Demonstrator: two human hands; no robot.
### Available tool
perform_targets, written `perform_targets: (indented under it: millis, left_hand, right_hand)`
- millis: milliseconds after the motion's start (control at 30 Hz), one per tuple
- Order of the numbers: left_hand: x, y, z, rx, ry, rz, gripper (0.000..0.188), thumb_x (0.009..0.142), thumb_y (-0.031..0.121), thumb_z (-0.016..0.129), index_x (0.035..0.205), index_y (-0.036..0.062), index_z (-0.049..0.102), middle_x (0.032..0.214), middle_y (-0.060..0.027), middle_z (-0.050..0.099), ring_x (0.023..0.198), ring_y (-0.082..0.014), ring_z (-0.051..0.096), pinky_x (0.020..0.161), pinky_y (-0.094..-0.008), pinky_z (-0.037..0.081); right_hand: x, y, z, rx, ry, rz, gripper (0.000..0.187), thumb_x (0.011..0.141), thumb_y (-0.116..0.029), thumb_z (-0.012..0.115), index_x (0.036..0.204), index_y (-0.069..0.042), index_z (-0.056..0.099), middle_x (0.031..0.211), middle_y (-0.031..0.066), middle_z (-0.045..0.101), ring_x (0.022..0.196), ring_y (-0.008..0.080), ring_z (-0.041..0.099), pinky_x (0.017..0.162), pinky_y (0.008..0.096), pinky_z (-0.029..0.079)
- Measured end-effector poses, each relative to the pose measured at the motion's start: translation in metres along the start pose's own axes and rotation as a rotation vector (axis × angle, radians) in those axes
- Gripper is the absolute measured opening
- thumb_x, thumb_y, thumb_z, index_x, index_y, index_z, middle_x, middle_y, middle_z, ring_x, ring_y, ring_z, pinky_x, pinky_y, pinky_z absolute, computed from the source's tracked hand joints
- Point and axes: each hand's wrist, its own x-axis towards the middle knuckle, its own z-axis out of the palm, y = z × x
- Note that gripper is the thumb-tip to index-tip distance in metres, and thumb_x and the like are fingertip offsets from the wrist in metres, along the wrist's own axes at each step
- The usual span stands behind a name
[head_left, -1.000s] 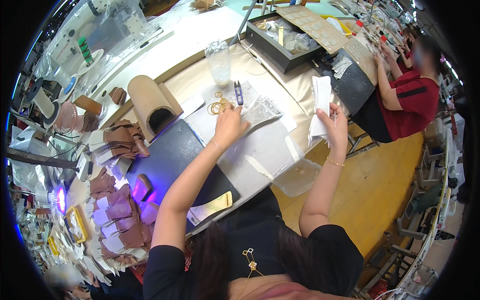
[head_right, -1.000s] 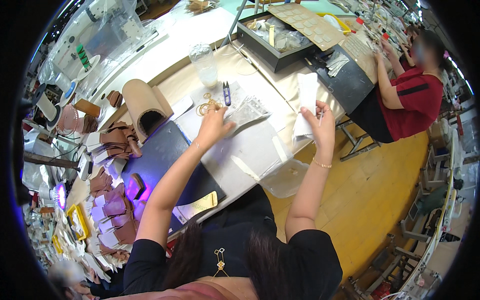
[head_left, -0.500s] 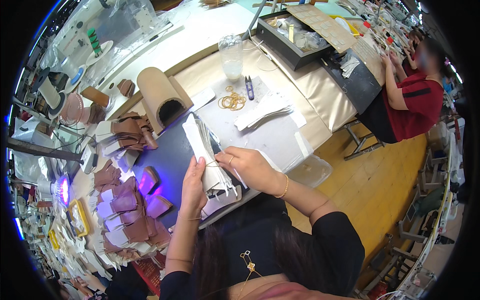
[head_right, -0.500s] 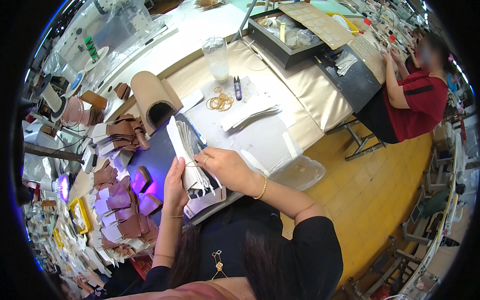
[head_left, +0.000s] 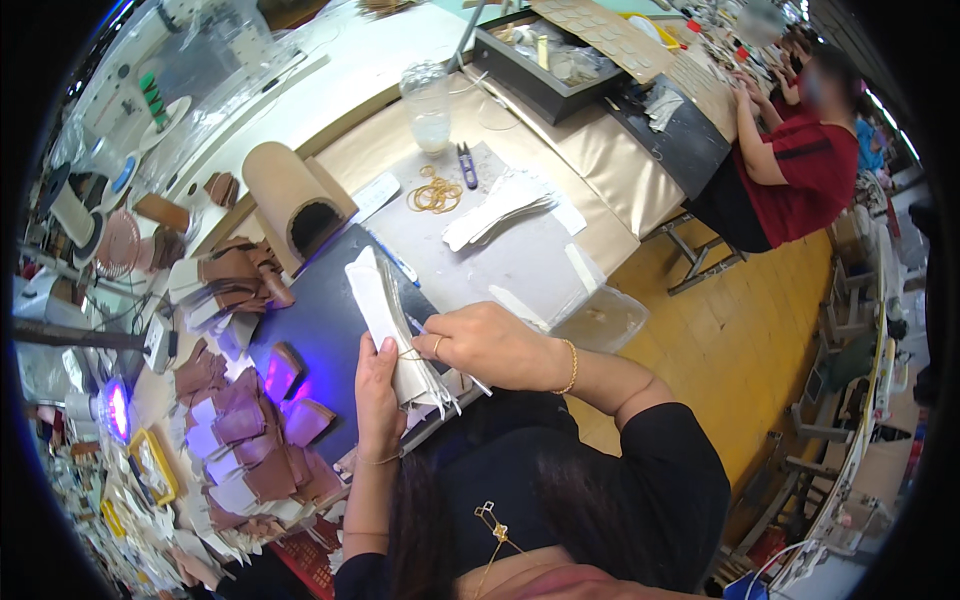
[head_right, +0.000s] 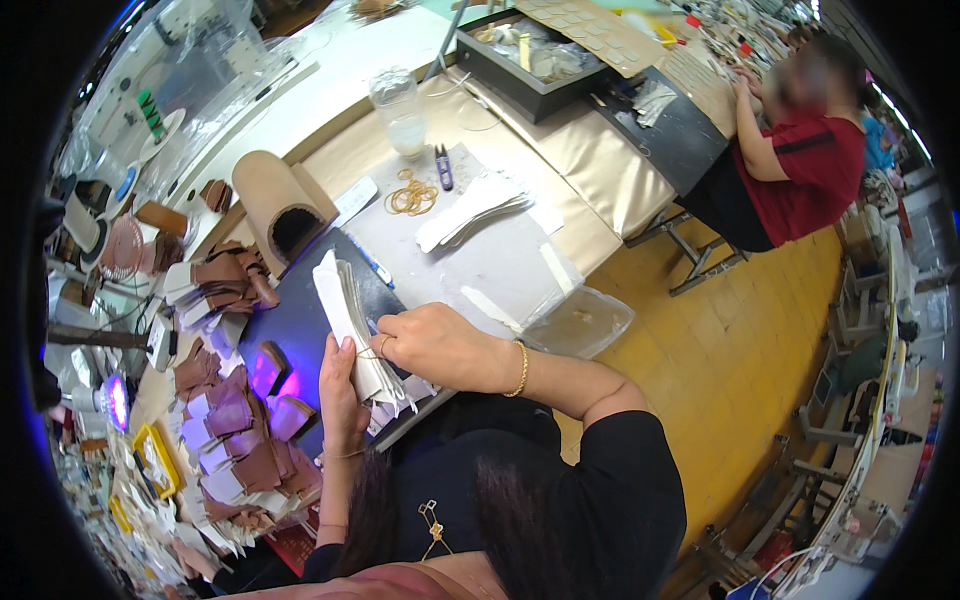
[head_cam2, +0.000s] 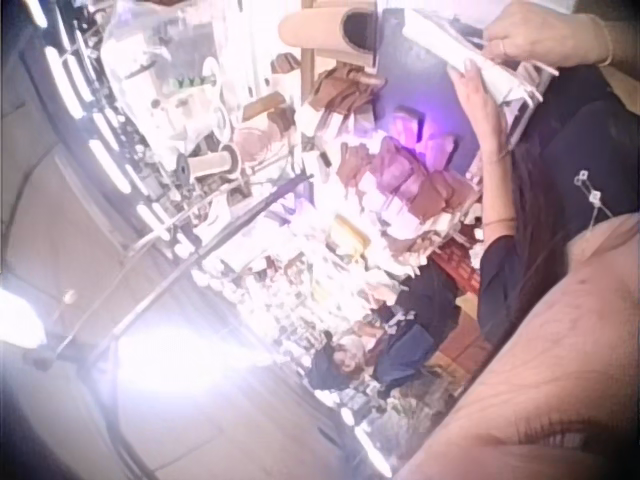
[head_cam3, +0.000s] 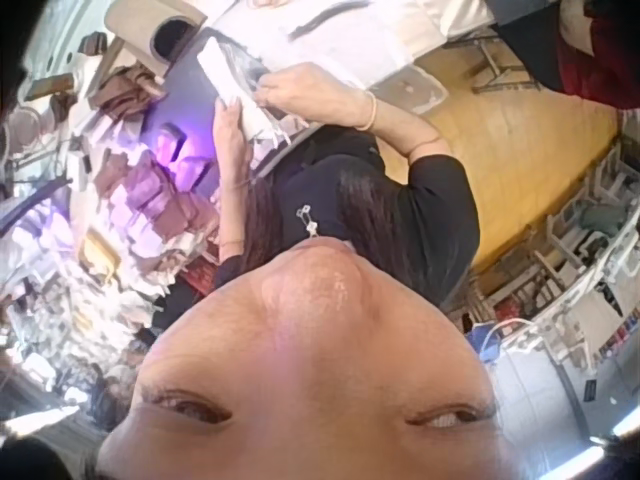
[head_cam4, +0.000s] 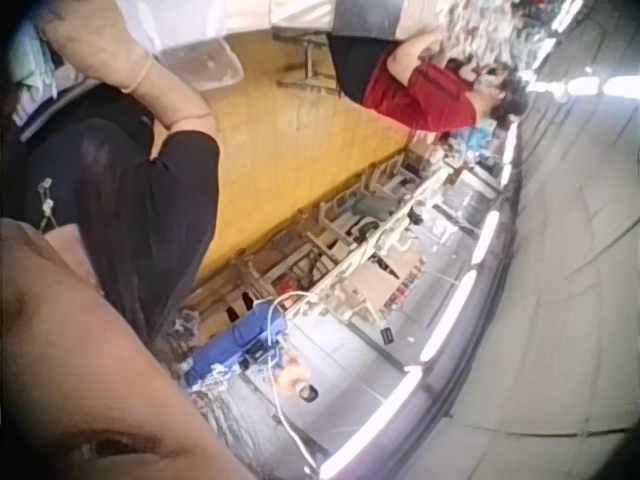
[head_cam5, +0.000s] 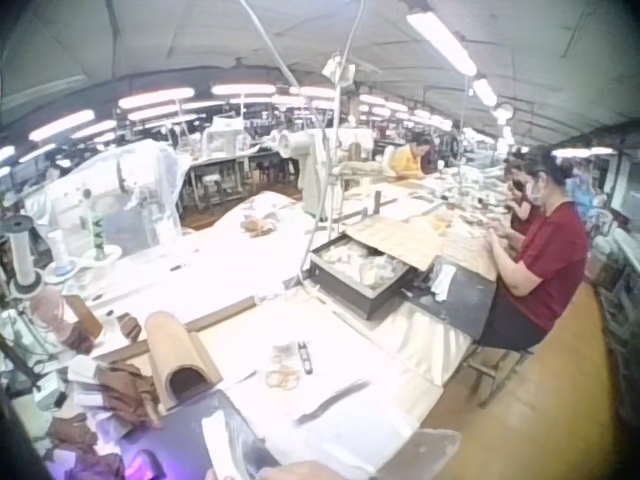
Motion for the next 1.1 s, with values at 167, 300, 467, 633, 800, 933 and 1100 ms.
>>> perform_targets:
  millis: [167, 300, 467, 633, 800, 933, 1100]
  left_hand:
    - [0.003, -0.004, -0.002, 0.074, -0.003, 0.048, 0.028, 0.108, 0.017, 0.05, 0.132, 0.0033, 0.049, 0.109, -0.0083, 0.064, 0.092, -0.0159, 0.066, 0.082, -0.0299, 0.055]
    - [0.001, 0.0, -0.008, 0.028, -0.105, 0.018, 0.033, 0.108, 0.018, 0.048, 0.137, 0.0032, 0.05, 0.116, -0.008, 0.066, 0.1, -0.0164, 0.066, 0.087, -0.0311, 0.053]
    - [0.002, 0.007, -0.022, -0.197, -0.052, -0.14, 0.041, 0.108, 0.031, 0.047, 0.132, -0.0007, 0.056, 0.113, -0.0138, 0.067, 0.097, -0.0214, 0.068, 0.086, -0.0351, 0.055]
    - [0.01, 0.019, -0.028, -0.258, 0.031, 0.136, 0.045, 0.108, 0.035, 0.05, 0.127, -0.0044, 0.057, 0.108, -0.0134, 0.068, 0.091, -0.0212, 0.068, 0.08, -0.0343, 0.056]
    - [0.013, 0.048, -0.04, -0.382, -0.031, 0.47, 0.044, 0.107, 0.03, 0.054, 0.134, -0.0044, 0.053, 0.119, -0.0149, 0.066, 0.104, -0.0248, 0.065, 0.094, -0.0389, 0.053]
    - [0.023, 0.076, -0.068, -0.56, 0.137, 0.665, 0.044, 0.106, 0.025, 0.057, 0.138, -0.0036, 0.05, 0.136, -0.0182, 0.059, 0.124, -0.0286, 0.057, 0.109, -0.0444, 0.044]
    - [0.001, 0.087, -0.096, -0.338, 0.187, 0.624, 0.043, 0.104, 0.017, 0.056, 0.143, -0.0013, 0.048, 0.134, -0.0178, 0.062, 0.125, -0.0312, 0.058, 0.113, -0.0471, 0.041]
  right_hand:
    - [0.001, 0.008, 0.007, -0.049, 0.006, -0.04, 0.009, 0.081, -0.015, 0.065, 0.082, -0.006, 0.064, 0.081, 0.008, 0.061, 0.074, 0.0279, 0.069, 0.062, 0.0404, 0.056]
    - [0.004, 0.011, 0.02, 0.034, 0.08, 0.009, 0.013, 0.078, -0.019, 0.07, 0.078, -0.008, 0.063, 0.083, 0.0062, 0.06, 0.076, 0.0271, 0.068, 0.061, 0.0412, 0.053]
    - [0.013, 0.008, 0.026, 0.295, 0.405, -0.091, 0.018, 0.081, -0.021, 0.072, 0.079, -0.007, 0.06, 0.083, 0.0062, 0.059, 0.084, 0.025, 0.061, 0.08, 0.0386, 0.045]
    - [0.017, 0.003, 0.02, 0.918, 0.257, 0.091, 0.02, 0.086, -0.023, 0.068, 0.091, -0.004, 0.063, 0.088, 0.0079, 0.066, 0.083, 0.021, 0.06, 0.089, 0.0365, 0.043]
    - [0.011, -0.002, 0.016, 1.008, 0.09, 0.071, 0.021, 0.094, -0.021, 0.066, 0.097, -0.001, 0.061, 0.087, 0.0096, 0.064, 0.083, 0.0217, 0.062, 0.08, 0.0355, 0.049]
    - [-0.002, -0.003, 0.019, 0.901, 0.039, 0.083, 0.017, 0.097, -0.017, 0.066, 0.091, -0.001, 0.064, 0.091, 0.0107, 0.066, 0.086, 0.0253, 0.064, 0.079, 0.0354, 0.051]
    - [-0.004, 0.031, 0.029, 0.4, 0.086, 0.179, 0.008, 0.088, -0.01, 0.071, 0.086, -0.002, 0.069, 0.09, 0.0135, 0.068, 0.087, 0.0314, 0.067, 0.079, 0.0401, 0.053]
